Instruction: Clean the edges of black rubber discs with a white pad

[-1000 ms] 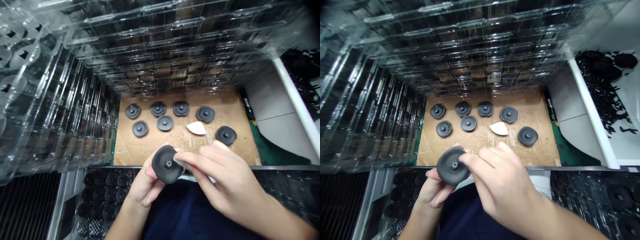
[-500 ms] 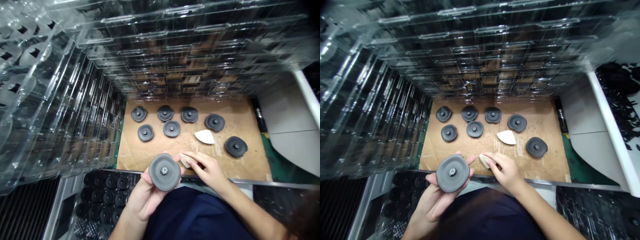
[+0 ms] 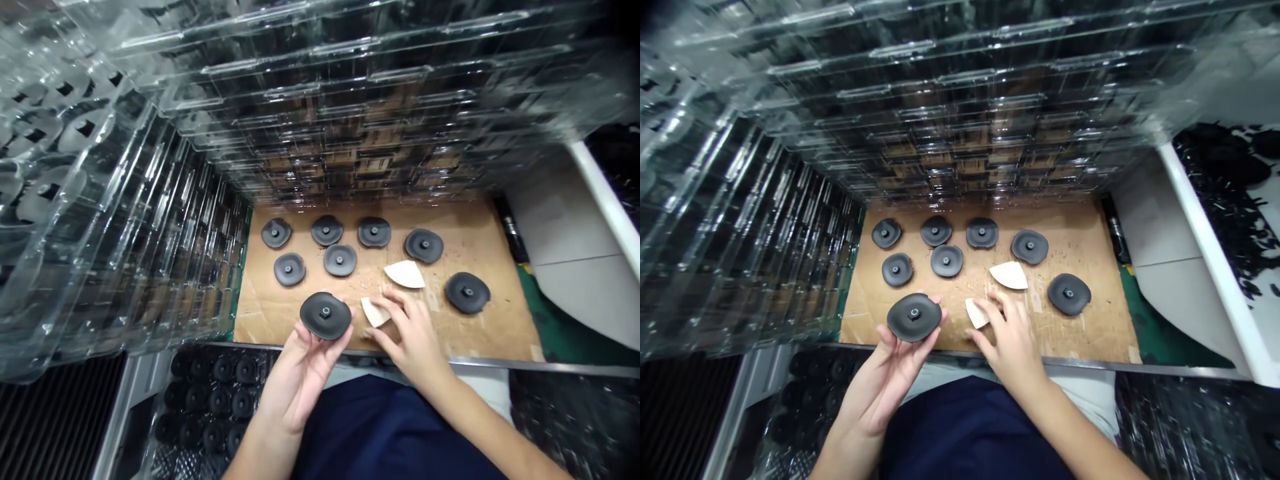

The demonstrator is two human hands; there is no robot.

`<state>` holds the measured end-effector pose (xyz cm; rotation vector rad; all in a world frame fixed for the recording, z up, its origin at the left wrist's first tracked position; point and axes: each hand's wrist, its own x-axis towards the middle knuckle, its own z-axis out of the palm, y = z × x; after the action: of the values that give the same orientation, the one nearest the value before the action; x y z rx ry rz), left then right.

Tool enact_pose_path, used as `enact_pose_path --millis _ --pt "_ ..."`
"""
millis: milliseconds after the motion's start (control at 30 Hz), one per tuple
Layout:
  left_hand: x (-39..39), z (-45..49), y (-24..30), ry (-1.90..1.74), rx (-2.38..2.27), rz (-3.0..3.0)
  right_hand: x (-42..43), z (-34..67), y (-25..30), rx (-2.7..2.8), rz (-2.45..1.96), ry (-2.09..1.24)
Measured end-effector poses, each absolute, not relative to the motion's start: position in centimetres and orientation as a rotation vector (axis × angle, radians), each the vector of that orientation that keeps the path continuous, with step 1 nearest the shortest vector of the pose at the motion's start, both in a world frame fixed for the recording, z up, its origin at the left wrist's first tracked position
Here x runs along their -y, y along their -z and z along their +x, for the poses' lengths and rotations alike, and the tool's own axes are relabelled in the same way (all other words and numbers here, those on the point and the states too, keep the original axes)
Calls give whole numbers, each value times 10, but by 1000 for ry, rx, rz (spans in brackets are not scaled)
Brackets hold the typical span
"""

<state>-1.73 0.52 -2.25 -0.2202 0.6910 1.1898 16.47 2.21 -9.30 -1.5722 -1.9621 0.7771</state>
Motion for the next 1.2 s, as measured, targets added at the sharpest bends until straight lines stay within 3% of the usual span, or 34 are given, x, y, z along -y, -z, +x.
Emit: enact_pose_path --millis 167,500,667,1200 --pt "-5 -12 18 -1239 -749 -204 -28 166 97 1946 -1484 -715" --pt "2 -1 3 -1283 -933 33 -27 155 -2 2000 -955 -705" --pt "4 -1 -1 -1303 -956 74 -20 154 -3 2001 -1044 -552" --pt "3 6 0 -1408 -1030 147 -16 143 -11 1970 -1048 -538"
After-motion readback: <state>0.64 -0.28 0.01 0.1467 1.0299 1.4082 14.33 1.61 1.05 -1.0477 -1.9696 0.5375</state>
